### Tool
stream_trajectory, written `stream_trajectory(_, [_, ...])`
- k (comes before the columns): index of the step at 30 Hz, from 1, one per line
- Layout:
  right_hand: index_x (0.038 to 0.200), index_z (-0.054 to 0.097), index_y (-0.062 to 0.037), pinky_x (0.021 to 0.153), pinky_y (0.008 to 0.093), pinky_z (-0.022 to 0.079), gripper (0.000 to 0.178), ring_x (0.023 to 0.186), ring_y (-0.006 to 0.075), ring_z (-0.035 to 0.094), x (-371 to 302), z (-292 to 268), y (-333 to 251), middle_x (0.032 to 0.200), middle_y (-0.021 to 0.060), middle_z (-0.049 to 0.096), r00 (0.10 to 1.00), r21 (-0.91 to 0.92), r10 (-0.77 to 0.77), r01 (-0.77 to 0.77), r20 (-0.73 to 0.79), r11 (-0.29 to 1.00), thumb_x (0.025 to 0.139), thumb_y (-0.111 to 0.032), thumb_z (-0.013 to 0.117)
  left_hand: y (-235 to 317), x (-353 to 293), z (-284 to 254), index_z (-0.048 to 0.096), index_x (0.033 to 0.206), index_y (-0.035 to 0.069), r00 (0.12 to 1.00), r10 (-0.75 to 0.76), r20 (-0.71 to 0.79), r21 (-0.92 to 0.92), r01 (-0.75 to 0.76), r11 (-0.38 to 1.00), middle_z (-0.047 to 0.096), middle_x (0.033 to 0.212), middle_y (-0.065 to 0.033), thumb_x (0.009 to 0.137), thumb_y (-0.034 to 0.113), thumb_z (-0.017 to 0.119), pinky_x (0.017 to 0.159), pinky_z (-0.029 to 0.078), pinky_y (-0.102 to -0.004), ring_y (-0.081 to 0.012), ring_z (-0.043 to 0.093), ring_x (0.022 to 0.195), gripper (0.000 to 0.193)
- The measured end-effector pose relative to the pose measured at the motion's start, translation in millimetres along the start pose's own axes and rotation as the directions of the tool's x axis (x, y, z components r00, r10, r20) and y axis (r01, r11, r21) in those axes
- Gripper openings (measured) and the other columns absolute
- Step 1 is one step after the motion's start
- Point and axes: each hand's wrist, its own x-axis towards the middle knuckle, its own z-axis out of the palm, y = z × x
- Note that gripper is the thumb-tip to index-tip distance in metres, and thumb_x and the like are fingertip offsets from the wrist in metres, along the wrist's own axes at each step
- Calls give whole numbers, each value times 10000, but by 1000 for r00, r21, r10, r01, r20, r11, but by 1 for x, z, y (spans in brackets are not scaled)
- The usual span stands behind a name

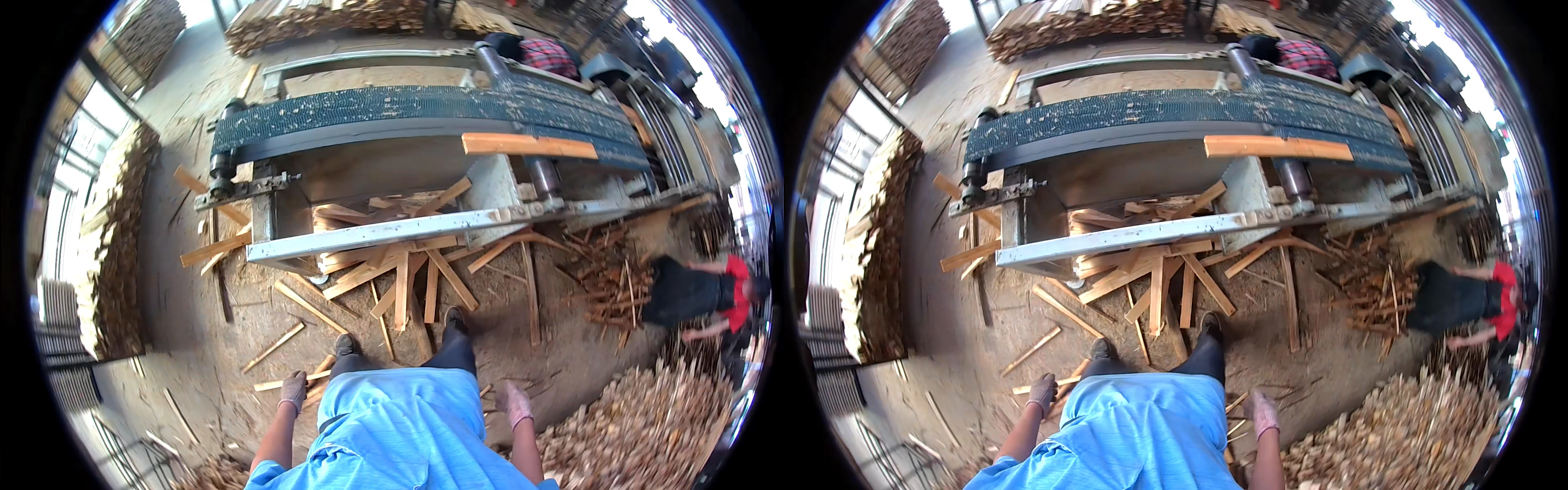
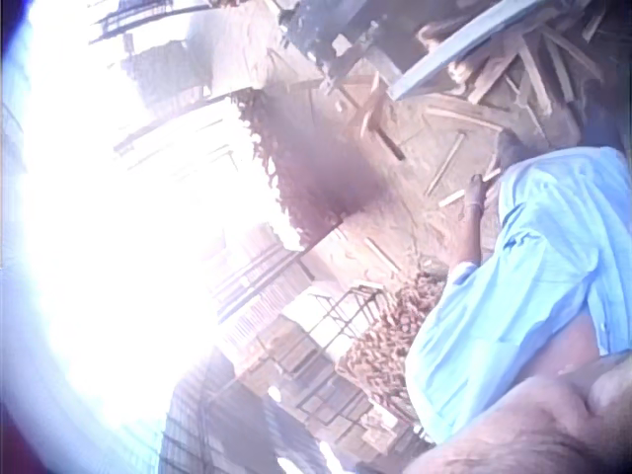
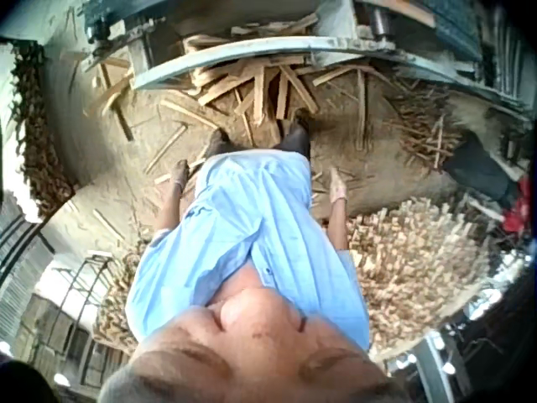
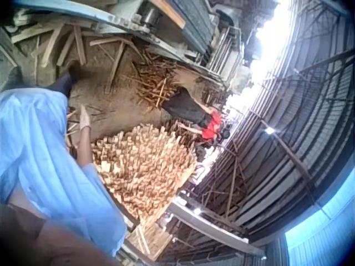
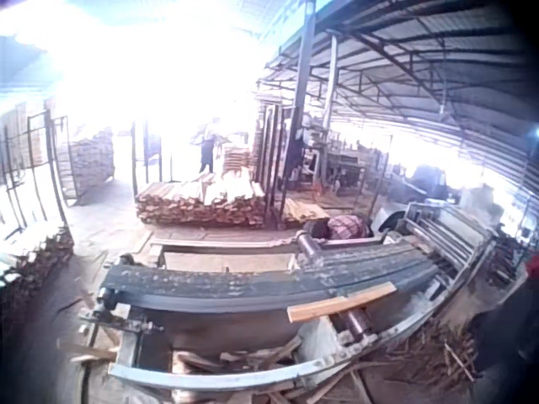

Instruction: The person gathers and stacks wooden planks and offcuts from a pile on the floor of a workshop. They repeatedly pick up pieces, align them, and place them into neat stacks, occasionally moving to different areas to collect more wood.

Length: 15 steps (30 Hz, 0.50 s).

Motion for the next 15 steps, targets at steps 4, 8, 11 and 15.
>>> stream_trajectory(4, [1252, 637, -43, 818, 386, 542, 440, 966, 265, 672, 70, 6, -151, 1078, 130, 706, 968, -106, -157, 180, 195, 978, 961, -374, 624, -38, -42, 62, 609, 985, 106, 983, -143, -116, -291, 104, 951, 536, 707, -33, 963, 298, 515, 435, 401, -308, -132, 486, 506, 215])
stream_trajectory(8, [1157, 655, -72, 746, 352, 546, 334, 864, 202, 677, 123, 52, -245, 998, 71, 701, 907, -417, -5, 198, 420, 887, 958, -340, 654, -67, -119, 155, 651, 1048, 81, 902, -386, -191, -563, 222, 796, 577, 765, -46, 958, 314, 534, 484, 439, -329, -151, 528, 570, 276])
stream_trajectory(11, [1196, 649, -69, 775, 361, 561, 366, 883, 195, 688, 111, 89, -282, 1029, 71, 704, 877, -586, 77, 249, 474, 771, 968, -356, 641, -32, -173, 214, 629, 1287, 13, 876, -141, -462, -133, 89, 987, 708, 975, -149, 963, 310, 559, 690, 539, -349, -225, 680, 776, 445])
stream_trajectory(15, [1296, 610, -60, 827, 372, 563, 455, 948, 212, 694, 119, 150, -287, 1139, 100, 698, 835, -723, 204, 290, 511, 627, 975, -383, 622, 29, -202, 268, 607, 1320, 5, 875, -167, -455, -104, 134, 985, 686, 1183, -230, 946, 278, 593, 989, 492, -435, -351, 657, 1113, 463])
